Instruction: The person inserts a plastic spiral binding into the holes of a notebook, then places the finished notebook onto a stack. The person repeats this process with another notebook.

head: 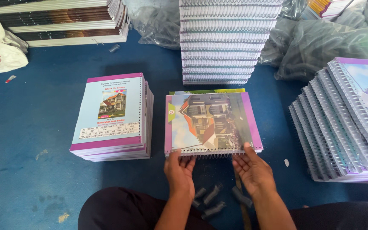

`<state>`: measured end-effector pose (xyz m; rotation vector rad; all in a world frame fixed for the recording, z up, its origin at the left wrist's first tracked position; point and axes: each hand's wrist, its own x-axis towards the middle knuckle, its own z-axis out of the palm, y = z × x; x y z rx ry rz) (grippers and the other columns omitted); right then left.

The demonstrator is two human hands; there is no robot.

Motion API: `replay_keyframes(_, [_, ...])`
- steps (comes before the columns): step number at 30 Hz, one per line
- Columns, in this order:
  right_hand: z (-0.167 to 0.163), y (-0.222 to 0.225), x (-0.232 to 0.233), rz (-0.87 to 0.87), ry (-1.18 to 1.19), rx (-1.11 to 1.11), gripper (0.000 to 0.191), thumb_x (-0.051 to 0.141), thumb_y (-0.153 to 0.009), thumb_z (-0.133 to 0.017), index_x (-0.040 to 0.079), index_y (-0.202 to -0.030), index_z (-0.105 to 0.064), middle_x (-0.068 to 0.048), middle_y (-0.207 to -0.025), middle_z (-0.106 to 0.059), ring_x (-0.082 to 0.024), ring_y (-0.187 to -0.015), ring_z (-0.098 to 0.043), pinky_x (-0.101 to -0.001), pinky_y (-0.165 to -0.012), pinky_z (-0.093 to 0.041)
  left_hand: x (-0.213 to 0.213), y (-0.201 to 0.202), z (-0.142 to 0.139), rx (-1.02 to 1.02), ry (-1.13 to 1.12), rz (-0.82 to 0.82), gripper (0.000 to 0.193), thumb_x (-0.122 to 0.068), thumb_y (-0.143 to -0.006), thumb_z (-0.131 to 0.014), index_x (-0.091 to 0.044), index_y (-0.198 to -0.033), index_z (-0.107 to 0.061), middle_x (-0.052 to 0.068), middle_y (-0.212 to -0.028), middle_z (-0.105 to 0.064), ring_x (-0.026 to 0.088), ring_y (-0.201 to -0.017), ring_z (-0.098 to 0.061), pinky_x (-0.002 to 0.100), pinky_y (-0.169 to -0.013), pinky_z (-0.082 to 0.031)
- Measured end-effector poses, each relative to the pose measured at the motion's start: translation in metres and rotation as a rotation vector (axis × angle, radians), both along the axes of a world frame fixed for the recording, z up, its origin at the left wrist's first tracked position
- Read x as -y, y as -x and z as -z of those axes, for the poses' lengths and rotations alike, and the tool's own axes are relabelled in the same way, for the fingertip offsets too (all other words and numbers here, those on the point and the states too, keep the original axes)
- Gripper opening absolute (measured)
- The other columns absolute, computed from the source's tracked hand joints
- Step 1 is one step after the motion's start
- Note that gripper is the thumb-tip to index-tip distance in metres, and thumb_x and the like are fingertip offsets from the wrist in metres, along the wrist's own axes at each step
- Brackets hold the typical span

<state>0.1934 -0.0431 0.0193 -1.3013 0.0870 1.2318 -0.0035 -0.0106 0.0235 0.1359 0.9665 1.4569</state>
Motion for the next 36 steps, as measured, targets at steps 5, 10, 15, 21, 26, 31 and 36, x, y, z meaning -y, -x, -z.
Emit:
replay_keyframes(5, [-0.002,0.007,-0.001,0.028,-0.099,-0.104,0.039,0.028,-0.089,-0.068,0.001,-0.115,-0.056,-0.013,-0.099,-0.064,-0.027,-0.093,-0.064,-0.0475,-0.088,-0.055,0.003,-0.001,0.002,-0.204,0.107,0.044,0.046,-0.031,-0.084,-0.076,0.004,-0.109,-0.06,0.018,-0.101,-0.067,0.026,-0.092,-0.071,0.038,-0.083,-0.065])
replay_keyframes(10, [-0.001,0.008,0.004,-0.032,-0.254,-0.032,0.043,0.016,-0.077,-0.078,-0.001,-0.11,-0.056,-0.011,-0.101,-0.069,-0.024,-0.095,-0.07,-0.0451,-0.095,-0.059,-0.004,0.003,-0.007,-0.287,0.234,0.141,0.05,-0.04,-0.091,-0.075,0.005,-0.108,-0.06,0.016,-0.094,-0.06,0.026,-0.082,-0.061,0.044,-0.074,-0.062])
replay_keyframes(15, [-0.002,0.012,0.001,-0.002,0.038,0.051,0.047,0.029,-0.095,-0.079,-0.004,-0.116,-0.054,-0.015,-0.099,-0.058,-0.027,-0.092,-0.059,-0.0482,-0.098,-0.051,0.003,-0.002,-0.01,-0.125,0.089,0.027,0.045,-0.042,-0.087,-0.067,-0.004,-0.111,-0.062,0.01,-0.098,-0.064,0.021,-0.089,-0.068,0.041,-0.076,-0.067])
replay_keyframes(21, [-0.012,0.015,0.004,0.031,-0.246,-0.099,0.039,0.019,-0.077,-0.074,0.0,-0.108,-0.059,-0.012,-0.1,-0.066,-0.023,-0.092,-0.068,-0.0414,-0.088,-0.061,0.001,0.003,-0.008,-0.324,0.202,0.095,0.059,-0.04,-0.093,-0.077,0.012,-0.11,-0.055,0.02,-0.094,-0.061,0.031,-0.082,-0.064,0.045,-0.077,-0.066])
replay_keyframes(26, [-0.007,0.014,0.006,0.033,-0.08,0.073,0.041,0.026,-0.087,-0.078,-0.003,-0.109,-0.059,-0.013,-0.095,-0.065,-0.023,-0.089,-0.066,-0.038,-0.083,-0.059,0.004,0.001,-0.016,-0.188,0.233,0.1,0.052,-0.048,-0.087,-0.067,-0.001,-0.108,-0.061,0.011,-0.087,-0.063,0.022,-0.074,-0.068,0.042,-0.063,-0.065])
replay_keyframes(31, [-0.005,0.016,0.003,0.049,-0.083,0.076,0.043,0.029,-0.091,-0.078,-0.003,-0.111,-0.056,-0.012,-0.093,-0.063,-0.022,-0.086,-0.064,-0.0373,-0.079,-0.058,0.007,-0.004,-0.015,-0.207,0.108,0.144,0.049,-0.046,-0.083,-0.072,-0.001,-0.103,-0.065,0.01,-0.085,-0.07,0.019,-0.072,-0.073,0.033,-0.059,-0.065])
replay_keyframes(36, [-0.014,0.013,0.015,0.163,-0.276,0.026,0.032,0.021,-0.093,-0.06,-0.002,-0.115,-0.056,-0.016,-0.1,-0.069,-0.028,-0.093,-0.069,-0.04,-0.082,-0.061,0.003,0.002,-0.01,-0.276,0.237,0.243,0.055,-0.052,-0.087,-0.071,0.001,-0.099,-0.067,0.009,-0.076,-0.063,0.019,-0.063,-0.066,0.034,-0.053,-0.059])
